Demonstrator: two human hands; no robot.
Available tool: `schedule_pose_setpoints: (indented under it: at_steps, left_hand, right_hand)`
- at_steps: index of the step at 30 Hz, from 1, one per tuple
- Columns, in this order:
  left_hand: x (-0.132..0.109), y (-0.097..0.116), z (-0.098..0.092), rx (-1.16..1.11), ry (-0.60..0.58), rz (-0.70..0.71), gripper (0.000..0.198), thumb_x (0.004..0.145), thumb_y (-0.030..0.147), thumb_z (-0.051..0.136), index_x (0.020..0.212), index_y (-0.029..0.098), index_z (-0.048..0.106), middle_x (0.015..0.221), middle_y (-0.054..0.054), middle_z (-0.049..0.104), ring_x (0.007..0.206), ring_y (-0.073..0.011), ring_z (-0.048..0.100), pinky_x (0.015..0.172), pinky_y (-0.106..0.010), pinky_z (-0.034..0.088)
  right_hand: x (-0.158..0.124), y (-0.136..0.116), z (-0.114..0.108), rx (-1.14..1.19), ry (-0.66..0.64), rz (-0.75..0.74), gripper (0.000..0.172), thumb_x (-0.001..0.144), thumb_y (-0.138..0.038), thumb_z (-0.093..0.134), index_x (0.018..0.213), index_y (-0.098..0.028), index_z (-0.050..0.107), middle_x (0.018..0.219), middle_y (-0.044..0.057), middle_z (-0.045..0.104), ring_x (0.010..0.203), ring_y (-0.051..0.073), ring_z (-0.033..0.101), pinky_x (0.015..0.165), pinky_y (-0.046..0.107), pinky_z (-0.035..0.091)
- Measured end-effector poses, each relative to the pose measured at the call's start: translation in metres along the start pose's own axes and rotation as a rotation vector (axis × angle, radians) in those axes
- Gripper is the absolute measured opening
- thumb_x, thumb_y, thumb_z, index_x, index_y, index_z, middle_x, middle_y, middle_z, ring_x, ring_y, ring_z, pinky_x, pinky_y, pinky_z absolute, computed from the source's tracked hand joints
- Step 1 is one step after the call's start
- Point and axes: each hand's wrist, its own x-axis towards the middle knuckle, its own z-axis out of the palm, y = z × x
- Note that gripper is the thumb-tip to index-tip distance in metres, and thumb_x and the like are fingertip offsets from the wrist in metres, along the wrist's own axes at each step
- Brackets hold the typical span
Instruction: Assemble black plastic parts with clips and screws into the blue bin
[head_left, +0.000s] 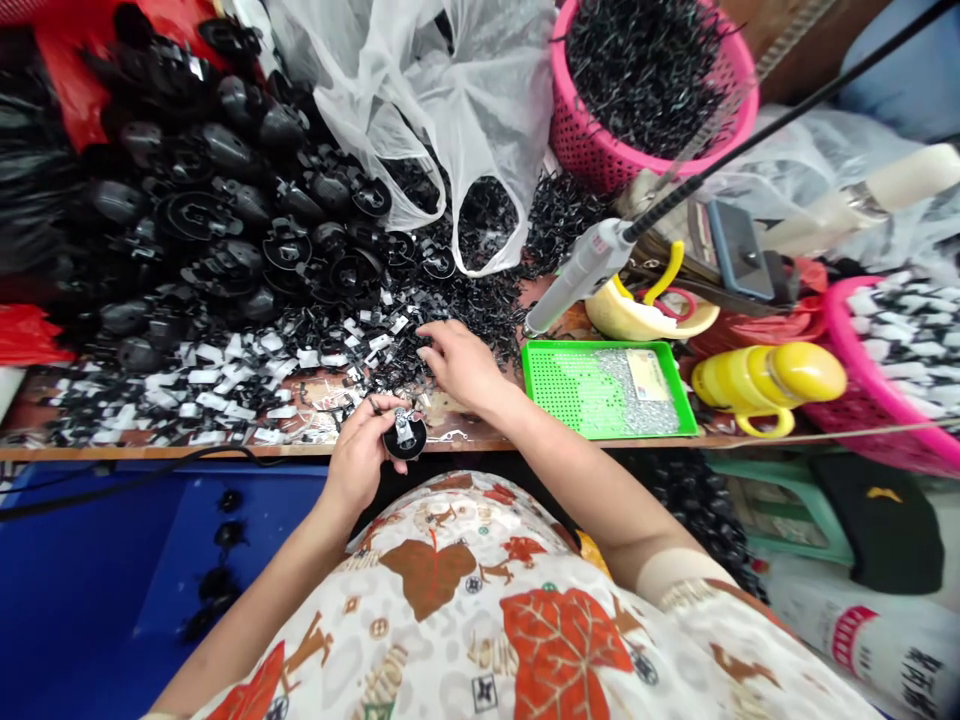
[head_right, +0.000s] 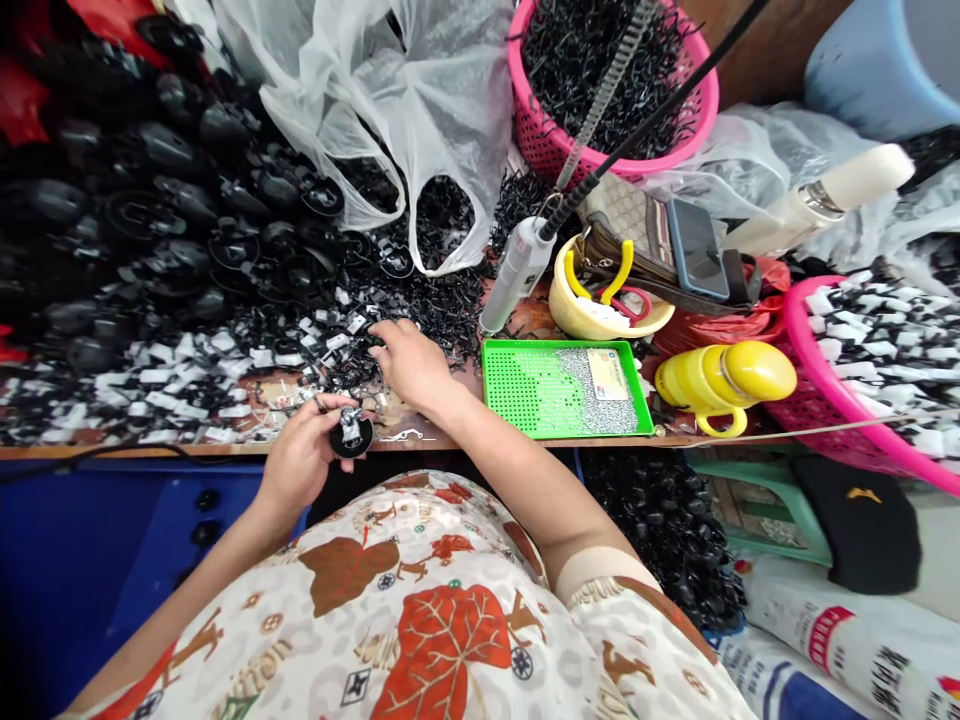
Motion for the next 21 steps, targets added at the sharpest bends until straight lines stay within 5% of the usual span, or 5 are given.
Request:
schedule_pose_setpoints:
  at_steps: [5, 10, 14, 19, 21]
  left_hand:
    - [-0.002, 0.001, 0.002, 0.020, 0.064, 0.064, 0.031, 0.087, 0.047, 0.065, 0.102, 0.020, 0.059, 0.084, -0.001, 0.065, 0.052, -0.0118, 0.057, 0.035, -0.021, 0.047]
    - [0.001, 0.000, 0.000, 0.007, 0.110, 0.106, 0.029, 0.087, 0.047, 0.065, 0.100, 0.022, 0.058, 0.076, 0.003, 0.057, 0.049, -0.0105, 0.052, 0.034, -0.020, 0.045]
    - [0.003, -0.001, 0.000, 0.060, 0.100, 0.110, 0.025, 0.089, 0.045, 0.063, 0.098, 0.022, 0.058, 0.076, 0.003, 0.056, 0.048, -0.0103, 0.052, 0.034, -0.019, 0.043]
    - [0.002, -0.002, -0.001, 0.185, 0.067, 0.145, 0.022, 0.091, 0.043, 0.061, 0.097, 0.022, 0.058, 0.082, 0.001, 0.058, 0.049, -0.0098, 0.051, 0.035, -0.020, 0.044]
    - [0.001, 0.000, -0.001, 0.167, 0.078, 0.154, 0.023, 0.092, 0.044, 0.061, 0.099, 0.022, 0.058, 0.085, 0.000, 0.060, 0.051, -0.0101, 0.053, 0.037, -0.020, 0.046]
  right_hand:
    - [0.012, -0.007, -0.007, -0.196, 0.035, -0.046, 0.018, 0.099, -0.023, 0.049, 0.099, -0.022, 0.067, 0.101, 0.005, 0.066, 0.089, 0.020, 0.061, 0.079, 0.031, 0.045]
    - [0.004, -0.004, -0.019, -0.212, 0.015, -0.045, 0.019, 0.097, -0.019, 0.050, 0.106, -0.022, 0.067, 0.105, 0.006, 0.067, 0.093, 0.020, 0.062, 0.082, 0.031, 0.046]
    - [0.008, -0.005, -0.005, -0.214, -0.030, -0.027, 0.023, 0.099, -0.032, 0.054, 0.117, -0.021, 0.065, 0.112, 0.008, 0.068, 0.097, 0.021, 0.064, 0.086, 0.033, 0.048]
    - [0.025, -0.012, 0.004, -0.276, -0.096, 0.069, 0.019, 0.096, -0.035, 0.058, 0.090, -0.019, 0.067, 0.098, 0.010, 0.069, 0.083, 0.022, 0.062, 0.076, 0.034, 0.046]
    - [0.025, -0.013, -0.005, -0.207, 0.003, 0.021, 0.018, 0.096, -0.032, 0.057, 0.086, -0.020, 0.066, 0.093, 0.006, 0.068, 0.081, 0.019, 0.060, 0.075, 0.031, 0.044]
